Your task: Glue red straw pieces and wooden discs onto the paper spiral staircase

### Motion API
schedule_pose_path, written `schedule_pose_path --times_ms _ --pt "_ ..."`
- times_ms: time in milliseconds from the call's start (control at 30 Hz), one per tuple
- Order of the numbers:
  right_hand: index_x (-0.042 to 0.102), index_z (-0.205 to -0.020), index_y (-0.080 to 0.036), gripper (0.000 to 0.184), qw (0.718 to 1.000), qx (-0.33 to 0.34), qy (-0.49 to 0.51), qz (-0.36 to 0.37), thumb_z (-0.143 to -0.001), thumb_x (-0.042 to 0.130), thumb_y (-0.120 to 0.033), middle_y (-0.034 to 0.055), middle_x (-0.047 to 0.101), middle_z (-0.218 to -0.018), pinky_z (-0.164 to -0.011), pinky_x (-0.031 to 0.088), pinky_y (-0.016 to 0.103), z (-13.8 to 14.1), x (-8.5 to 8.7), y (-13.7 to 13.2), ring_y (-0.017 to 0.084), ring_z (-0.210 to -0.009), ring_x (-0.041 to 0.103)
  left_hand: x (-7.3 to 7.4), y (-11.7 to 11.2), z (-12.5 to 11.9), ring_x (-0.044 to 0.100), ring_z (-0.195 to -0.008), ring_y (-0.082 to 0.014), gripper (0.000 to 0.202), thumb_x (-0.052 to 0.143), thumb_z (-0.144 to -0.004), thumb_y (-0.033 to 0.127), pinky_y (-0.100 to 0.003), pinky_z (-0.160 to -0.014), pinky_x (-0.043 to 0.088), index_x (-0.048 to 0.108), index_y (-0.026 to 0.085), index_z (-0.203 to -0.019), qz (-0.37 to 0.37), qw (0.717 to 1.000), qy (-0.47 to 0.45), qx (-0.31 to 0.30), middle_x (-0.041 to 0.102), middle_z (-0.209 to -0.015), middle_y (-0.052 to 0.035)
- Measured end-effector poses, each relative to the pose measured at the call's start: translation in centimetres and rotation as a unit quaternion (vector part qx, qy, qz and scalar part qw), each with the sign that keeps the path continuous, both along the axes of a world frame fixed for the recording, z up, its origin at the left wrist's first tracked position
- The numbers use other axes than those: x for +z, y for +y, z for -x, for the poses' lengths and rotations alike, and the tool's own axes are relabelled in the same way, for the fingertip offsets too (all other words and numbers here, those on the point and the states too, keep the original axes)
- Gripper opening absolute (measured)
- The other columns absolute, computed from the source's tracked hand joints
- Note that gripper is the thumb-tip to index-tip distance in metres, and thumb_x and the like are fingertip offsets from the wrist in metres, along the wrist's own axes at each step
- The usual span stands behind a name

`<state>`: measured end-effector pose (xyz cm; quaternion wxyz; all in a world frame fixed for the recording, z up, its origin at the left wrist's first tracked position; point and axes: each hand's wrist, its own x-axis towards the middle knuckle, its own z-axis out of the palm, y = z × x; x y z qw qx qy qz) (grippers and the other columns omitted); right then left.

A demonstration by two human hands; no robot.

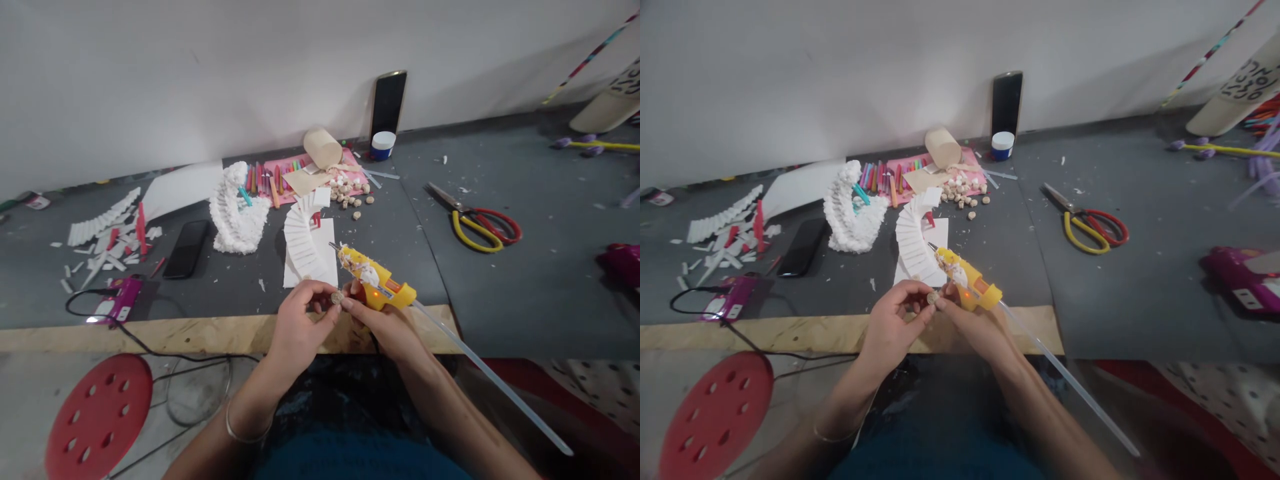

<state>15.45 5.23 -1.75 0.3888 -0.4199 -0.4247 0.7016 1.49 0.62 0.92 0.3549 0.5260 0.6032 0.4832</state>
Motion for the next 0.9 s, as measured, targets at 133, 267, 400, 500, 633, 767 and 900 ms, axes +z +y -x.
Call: schedule_pose_path --times_ms 133,267,400,500,633,767,900 --pt "0.059 -0.084 -0.021 0.030 0.999 0.003 -0.019 -0.040 -0.072 0.073 -0.045 0.0028 0.063 -0.092 -0.063 0.049 0.027 -0.6 -0.7 -0.1 0.015 -0.077 0.057 -0.3 0.7 0.4 0.054 -0.069 -0.0105 0.016 0.075 -0.070 0.015 -0.022 -0.065 0.044 0.067 0.016 -0.084 0.067 0.977 -0.199 0.030 0.062 -0.078 -0.0016" --pt "0.062 -0.093 -0.023 0.028 0.991 0.043 -0.039 -0.121 -0.082 0.065 -0.049 0.0056 0.064 -0.100 -0.057 0.047 0.026 -2.0 -0.9 -0.6 0.016 -0.076 0.058 -0.3 1.4 1.9 0.049 -0.061 -0.0059 0.018 0.077 -0.068 0.016 -0.016 -0.055 0.039 0.064 0.011 -0.079 0.132 0.879 -0.456 0.048 0.056 -0.073 -0.0001" --pt "0.064 -0.086 -0.024 0.022 0.979 0.104 -0.054 -0.165 -0.083 0.065 -0.046 0.0047 0.064 -0.089 -0.064 0.050 0.029 -2.7 -1.1 -1.4 0.019 -0.079 0.060 0.3 1.5 2.8 0.049 -0.061 -0.0051 0.011 0.072 -0.072 0.012 -0.014 -0.055 0.042 0.063 0.009 -0.078 0.175 0.780 -0.600 0.032 0.056 -0.074 -0.0017" --pt "0.061 -0.082 -0.022 0.022 0.978 0.099 -0.056 -0.177 -0.080 0.071 -0.042 0.0030 0.063 -0.083 -0.069 0.050 0.031 -2.3 -1.4 -2.1 0.019 -0.078 0.059 0.6 1.5 2.9 0.050 -0.060 -0.0058 0.002 0.063 -0.080 0.011 -0.015 -0.056 0.046 0.062 0.010 -0.078 0.189 0.738 -0.647 0.036 0.057 -0.073 -0.0020" --pt "0.057 -0.078 -0.021 0.025 0.972 0.108 -0.084 -0.190 -0.078 0.072 -0.042 -0.0001 0.058 -0.074 -0.061 0.044 0.028 -1.7 -1.2 -2.4 0.015 -0.066 0.052 0.8 1.6 2.5 0.051 -0.059 -0.0066 0.006 0.058 -0.084 0.011 -0.016 -0.055 0.046 0.061 0.010 -0.078 0.199 0.723 -0.659 0.059 0.056 -0.069 -0.0016" --pt "0.053 -0.072 -0.021 0.028 0.971 0.114 -0.121 -0.173 -0.075 0.071 -0.043 -0.0019 0.054 -0.067 -0.054 0.039 0.026 -1.4 -0.5 -2.4 0.013 -0.059 0.047 1.2 1.5 2.2 0.050 -0.057 -0.0055 0.005 0.060 -0.083 0.012 -0.016 -0.053 0.045 0.062 0.010 -0.079 0.222 0.722 -0.650 0.081 0.055 -0.068 -0.0008" --pt "0.051 -0.070 -0.022 0.032 0.971 0.114 -0.152 -0.145 -0.072 0.072 -0.046 -0.0027 0.052 -0.064 -0.051 0.036 0.025 -1.3 -0.1 -2.4 0.012 -0.055 0.045 1.3 1.4 2.1 0.049 -0.058 -0.0047 0.004 0.065 -0.080 0.013 -0.015 -0.053 0.045 0.062 0.011 -0.078 0.221 0.733 -0.638 0.080 0.055 -0.069 -0.0004"
